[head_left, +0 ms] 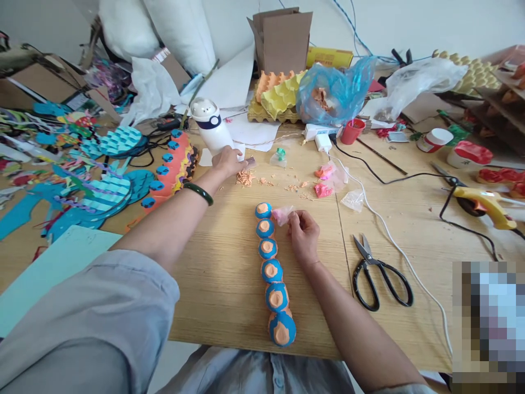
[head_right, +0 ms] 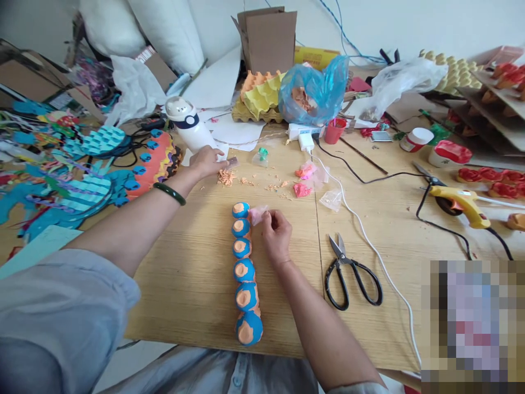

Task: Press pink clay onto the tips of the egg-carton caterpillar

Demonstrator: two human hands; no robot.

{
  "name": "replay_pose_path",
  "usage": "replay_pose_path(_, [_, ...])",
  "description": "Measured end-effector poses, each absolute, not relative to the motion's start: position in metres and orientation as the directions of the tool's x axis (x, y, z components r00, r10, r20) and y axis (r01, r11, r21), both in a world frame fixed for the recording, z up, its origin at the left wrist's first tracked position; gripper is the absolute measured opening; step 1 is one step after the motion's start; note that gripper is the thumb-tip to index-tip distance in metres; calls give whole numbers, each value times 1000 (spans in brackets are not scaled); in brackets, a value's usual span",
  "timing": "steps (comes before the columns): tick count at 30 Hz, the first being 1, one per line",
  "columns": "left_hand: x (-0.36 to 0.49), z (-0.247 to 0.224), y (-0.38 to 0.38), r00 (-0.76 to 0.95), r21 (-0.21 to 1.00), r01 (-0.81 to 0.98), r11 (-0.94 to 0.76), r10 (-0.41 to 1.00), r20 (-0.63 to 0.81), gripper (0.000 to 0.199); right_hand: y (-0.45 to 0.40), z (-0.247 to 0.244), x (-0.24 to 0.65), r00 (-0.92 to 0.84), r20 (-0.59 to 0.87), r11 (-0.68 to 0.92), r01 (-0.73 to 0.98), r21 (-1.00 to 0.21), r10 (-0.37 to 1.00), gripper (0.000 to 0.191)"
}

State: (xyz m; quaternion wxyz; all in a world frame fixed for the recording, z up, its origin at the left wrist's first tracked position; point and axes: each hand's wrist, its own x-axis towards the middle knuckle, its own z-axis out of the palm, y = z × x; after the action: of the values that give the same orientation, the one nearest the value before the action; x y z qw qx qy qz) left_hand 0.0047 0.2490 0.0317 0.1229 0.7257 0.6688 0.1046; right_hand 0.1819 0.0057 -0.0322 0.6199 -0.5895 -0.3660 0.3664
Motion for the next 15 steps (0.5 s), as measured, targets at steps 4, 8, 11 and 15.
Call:
replay_pose_path(4, [9, 25, 251, 103, 343, 937, -73, 992, -70, 30, 6, -35, 182, 455, 20, 36, -27, -999, 890, 30])
replay_pose_path(8, [12, 27, 254, 87, 361, 931, -57, 994, -67, 23, 6, -34, 182, 456, 26, 45, -29, -999, 889, 29])
replay_pose_path(11, [12, 33, 259, 83, 383, 922, -63, 996, -36, 20, 6, -34, 181, 460, 27, 46, -29, -999, 888, 29])
replay_pose_path(15, [18, 46, 262, 130, 508, 852, -126, 991, 27, 17, 7, -35, 181, 463, 28, 49, -34, -998, 886, 30])
